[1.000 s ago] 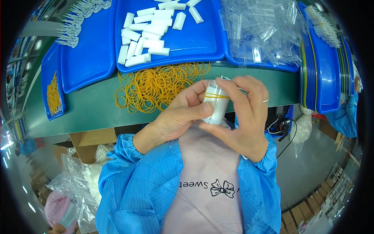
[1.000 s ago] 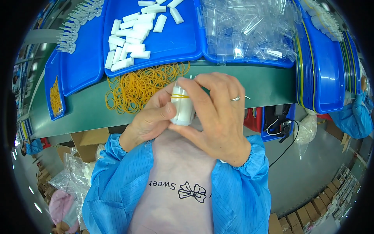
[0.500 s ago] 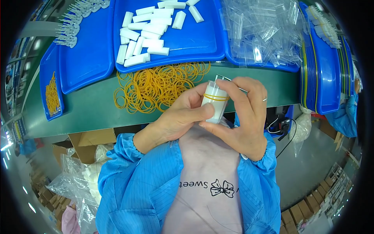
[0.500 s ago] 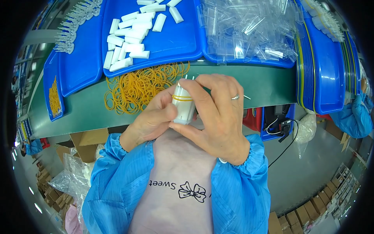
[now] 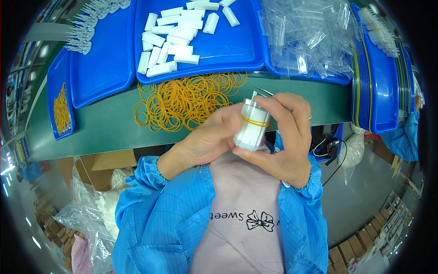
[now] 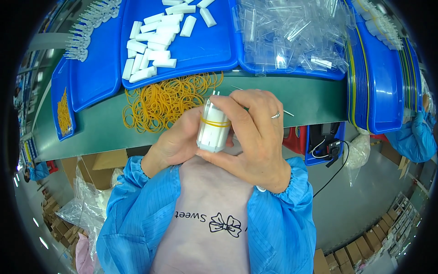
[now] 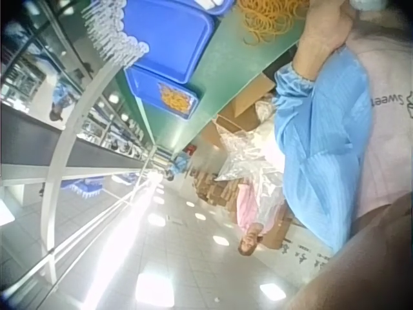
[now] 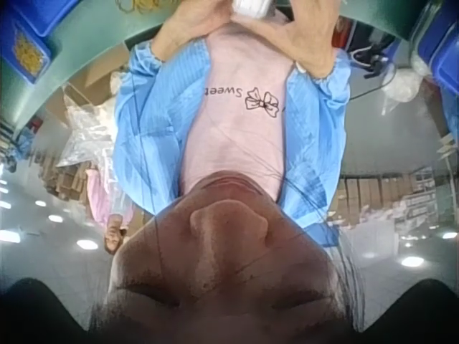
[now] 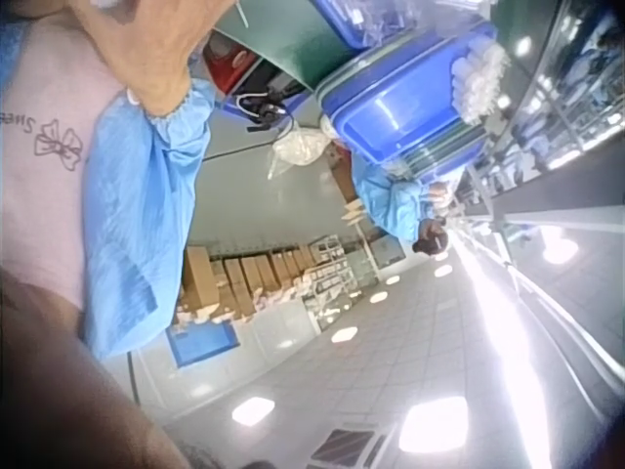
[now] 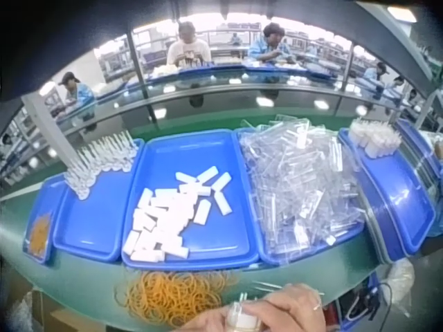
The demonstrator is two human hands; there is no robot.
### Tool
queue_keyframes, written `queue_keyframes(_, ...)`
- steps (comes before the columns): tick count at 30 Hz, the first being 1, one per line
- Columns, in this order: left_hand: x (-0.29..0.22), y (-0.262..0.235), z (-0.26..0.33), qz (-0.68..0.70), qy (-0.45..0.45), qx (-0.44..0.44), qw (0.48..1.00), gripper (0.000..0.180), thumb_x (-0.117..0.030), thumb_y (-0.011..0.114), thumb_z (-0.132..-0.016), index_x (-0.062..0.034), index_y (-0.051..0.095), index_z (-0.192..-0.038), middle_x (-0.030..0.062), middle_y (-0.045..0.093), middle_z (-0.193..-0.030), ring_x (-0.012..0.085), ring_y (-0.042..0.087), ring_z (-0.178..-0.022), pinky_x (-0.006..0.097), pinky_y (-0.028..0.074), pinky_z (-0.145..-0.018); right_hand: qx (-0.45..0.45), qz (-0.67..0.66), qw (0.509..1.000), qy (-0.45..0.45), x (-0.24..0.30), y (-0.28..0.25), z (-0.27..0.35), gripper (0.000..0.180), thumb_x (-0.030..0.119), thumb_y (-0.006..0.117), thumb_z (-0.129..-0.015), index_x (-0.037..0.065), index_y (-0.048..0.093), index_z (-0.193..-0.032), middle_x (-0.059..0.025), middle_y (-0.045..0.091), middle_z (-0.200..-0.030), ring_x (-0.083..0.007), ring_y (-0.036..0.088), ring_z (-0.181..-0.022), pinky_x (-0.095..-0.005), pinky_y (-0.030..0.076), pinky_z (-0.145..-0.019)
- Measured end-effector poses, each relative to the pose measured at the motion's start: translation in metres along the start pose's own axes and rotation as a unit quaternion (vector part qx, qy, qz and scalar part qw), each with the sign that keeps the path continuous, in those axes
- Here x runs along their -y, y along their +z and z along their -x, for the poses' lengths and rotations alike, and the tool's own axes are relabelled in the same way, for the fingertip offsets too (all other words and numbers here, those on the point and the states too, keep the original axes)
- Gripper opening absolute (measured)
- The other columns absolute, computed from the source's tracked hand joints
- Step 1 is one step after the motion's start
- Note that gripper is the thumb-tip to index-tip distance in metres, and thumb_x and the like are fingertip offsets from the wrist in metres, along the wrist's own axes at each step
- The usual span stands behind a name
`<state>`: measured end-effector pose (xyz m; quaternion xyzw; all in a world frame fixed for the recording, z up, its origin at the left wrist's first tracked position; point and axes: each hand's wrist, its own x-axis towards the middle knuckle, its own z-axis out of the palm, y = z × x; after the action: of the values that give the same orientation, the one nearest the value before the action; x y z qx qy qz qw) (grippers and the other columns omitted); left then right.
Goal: The person assembles components by mounting white pieces onto prongs on a plastic base by hand, slipping clear plastic sleeves over each piece, securing the assembled unit with a rubber band, and adjusting the pieces using a pointed metal tool.
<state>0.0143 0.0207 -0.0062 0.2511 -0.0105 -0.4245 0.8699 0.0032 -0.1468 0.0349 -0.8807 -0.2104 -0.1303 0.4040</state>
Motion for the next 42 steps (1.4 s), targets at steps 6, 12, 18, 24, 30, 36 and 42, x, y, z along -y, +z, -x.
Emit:
queue_keyframes(6, -0.011, 0.012, 0.0, 0.03, -0.055, -0.025, 0.998, 0.075, -0.05, 0.066, -0.075, -0.0002, 0.037, -0.124, 0.0109, 0.052, -0.108, 0.0208, 0.056, -0.099, 0.034, 0.047, -0.086, 0.004, -0.017, 1.0, 0.018, 0.003, -0.004, -0.004, 0.065, 0.028, 0.079, -0.049, 0.006, 0.059, -0.106, -0.009, 0.05, -0.099, -0.0264, 0.049, -0.092, -0.0406, 0.037, -0.08)
queue_keyframes(12, 0.002, 0.002, 0.001, -0.056, 0.001, -0.047, 0.997, 0.065, -0.038, 0.065, -0.08, -0.0036, 0.037, -0.128, 0.0105, 0.054, -0.115, 0.0179, 0.055, -0.104, 0.032, 0.046, -0.089, -0.006, 0.056, 0.998, -0.025, 0.002, -0.002, -0.001, 0.066, 0.029, 0.08, -0.048, 0.006, 0.059, -0.105, -0.0087, 0.049, -0.096, -0.0265, 0.049, -0.09, -0.0411, 0.036, -0.079)
queue_keyframes(18, -0.011, 0.019, -0.001, 0.061, -0.037, -0.019, 0.997, 0.075, -0.046, 0.067, -0.076, 0.0007, 0.036, -0.126, 0.0136, 0.051, -0.112, 0.0221, 0.055, -0.102, 0.033, 0.047, -0.087, -0.02, -0.046, 0.999, 0.015, 0.002, -0.004, 0.003, 0.068, 0.036, 0.08, -0.048, 0.006, 0.059, -0.105, -0.0099, 0.048, -0.096, -0.0263, 0.048, -0.089, -0.0406, 0.036, -0.079)
queue_keyframes(24, -0.001, 0.0, 0.002, 0.056, -0.012, -0.011, 0.998, 0.063, -0.034, 0.064, -0.081, -0.0022, 0.038, -0.128, 0.0105, 0.054, -0.114, 0.0179, 0.055, -0.104, 0.034, 0.046, -0.09, 0.006, 0.007, 1.0, 0.019, 0.003, -0.006, 0.0, 0.071, 0.036, 0.081, -0.048, 0.006, 0.057, -0.107, -0.0091, 0.048, -0.098, -0.0269, 0.048, -0.091, -0.0409, 0.036, -0.08)
queue_keyframes(30, 0.002, 0.002, -0.001, -0.049, 0.003, -0.049, 0.998, 0.062, -0.034, 0.064, -0.082, -0.004, 0.037, -0.129, 0.0102, 0.054, -0.111, 0.0199, 0.055, -0.104, 0.034, 0.046, -0.09, 0.015, 0.0, 0.999, 0.033, 0.001, -0.002, 0.003, 0.07, 0.026, 0.082, -0.045, 0.007, 0.057, -0.107, -0.0083, 0.048, -0.099, -0.0263, 0.048, -0.091, -0.0394, 0.036, -0.079)
queue_keyframes(36, -0.01, 0.012, -0.004, 0.06, -0.067, -0.015, 0.996, 0.075, -0.044, 0.068, -0.075, 0.0013, 0.037, -0.126, 0.0155, 0.052, -0.112, 0.0249, 0.055, -0.103, 0.035, 0.048, -0.085, 0.041, -0.024, 0.998, 0.037, -0.005, -0.006, 0.005, 0.077, 0.025, 0.085, -0.044, 0.003, 0.055, -0.111, -0.0118, 0.046, -0.109, -0.0248, 0.049, -0.098, -0.035, 0.042, -0.08)
queue_keyframes(42, -0.006, 0.003, -0.002, -0.017, 0.019, -0.1, 0.995, 0.092, -0.051, 0.071, -0.069, 0.0029, 0.03, -0.132, 0.0072, 0.053, -0.1, 0.0164, 0.053, -0.085, 0.029, 0.048, -0.074, 0.018, -0.138, 0.981, 0.138, -0.018, -0.022, 0.007, 0.05, 0.02, 0.079, -0.058, 0.004, 0.061, -0.102, -0.0106, 0.052, -0.104, -0.0254, 0.048, -0.104, -0.0376, 0.039, -0.087)
